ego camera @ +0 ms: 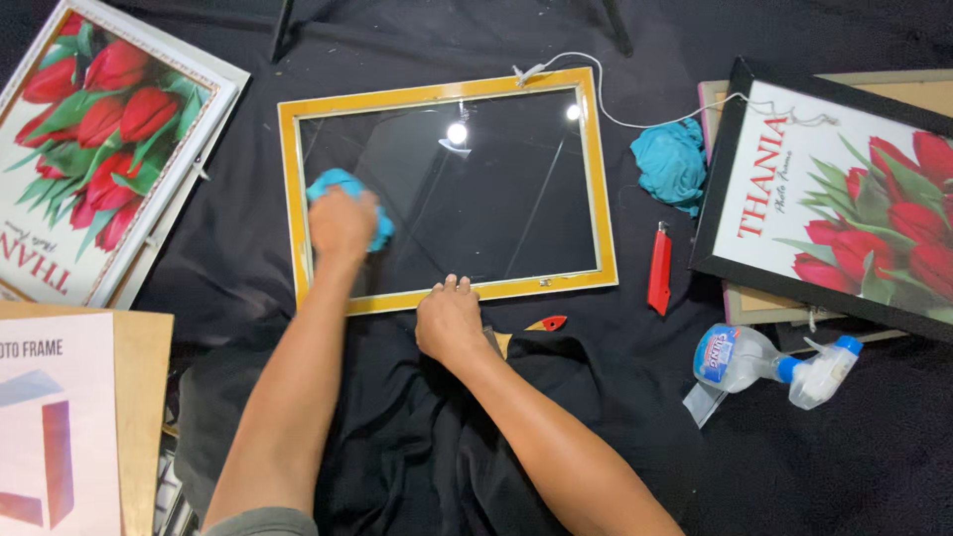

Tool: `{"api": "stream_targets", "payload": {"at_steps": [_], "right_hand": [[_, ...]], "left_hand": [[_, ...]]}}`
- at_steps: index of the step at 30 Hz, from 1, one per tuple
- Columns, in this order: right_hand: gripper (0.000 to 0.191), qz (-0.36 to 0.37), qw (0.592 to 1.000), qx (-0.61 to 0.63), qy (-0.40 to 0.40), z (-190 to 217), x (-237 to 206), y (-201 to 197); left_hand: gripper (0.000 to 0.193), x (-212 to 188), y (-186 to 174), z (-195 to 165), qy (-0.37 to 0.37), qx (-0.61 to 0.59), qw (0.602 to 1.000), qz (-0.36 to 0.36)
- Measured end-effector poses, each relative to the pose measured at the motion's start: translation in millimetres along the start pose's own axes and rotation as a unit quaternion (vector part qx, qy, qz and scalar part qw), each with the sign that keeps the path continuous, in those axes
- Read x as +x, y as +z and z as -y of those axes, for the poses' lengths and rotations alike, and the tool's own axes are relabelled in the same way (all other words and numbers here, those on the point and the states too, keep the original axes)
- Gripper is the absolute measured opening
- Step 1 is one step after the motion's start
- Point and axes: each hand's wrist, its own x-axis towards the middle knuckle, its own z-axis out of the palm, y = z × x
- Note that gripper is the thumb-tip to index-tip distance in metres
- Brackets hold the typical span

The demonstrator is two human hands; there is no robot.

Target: The person cleans the glass surface of a photo frame using a brush and a blue cloth. They alternate between brushing and wiping the glass repeatedly, then briefly pick up a cardboard box before returning to wipe the frame again.

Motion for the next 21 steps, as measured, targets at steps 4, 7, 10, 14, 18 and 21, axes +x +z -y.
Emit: {"api": "stream_targets", "payload": {"at_steps": [4, 7, 10, 14, 18, 21], "right_hand": [[0.045, -0.045, 0.998, -0.007, -0.035, 1.7, 0.1, 12.4], [0.047, -0.154, 0.982, 0.038, -0.105, -3.2, -2.5, 26.4], [0.05, -0.175, 0.975, 0.007, -0.135, -10.3, -9.2, 40.1], [0.053, -0.166, 0.977, 0.003, -0.137, -13.4, -13.1, 45.8], [0.056, -0.103, 0.992, 0.02, -0.064, -9.4, -6.9, 31.1], [0.059, -0.015, 0.999, 0.03, 0.013, -9.5, -5.8, 13.9]], "left_hand": [[0.043, -34.6, 28.1, -95.9, 0.13, -0.118, 0.981, 0.082], [0.041, -57.7, 50.0, -174.3, 0.205, -0.125, 0.96, 0.147], [0.048, -75.0, 64.7, -221.3, 0.334, -0.164, 0.921, 0.118], [0.046, -86.9, 75.1, -231.6, 0.409, -0.157, 0.895, 0.081], [0.037, -59.8, 70.6, -192.7, 0.354, -0.056, 0.932, 0.045], [0.047, -10.5, 45.7, -117.5, 0.252, -0.028, 0.966, 0.046]]}}
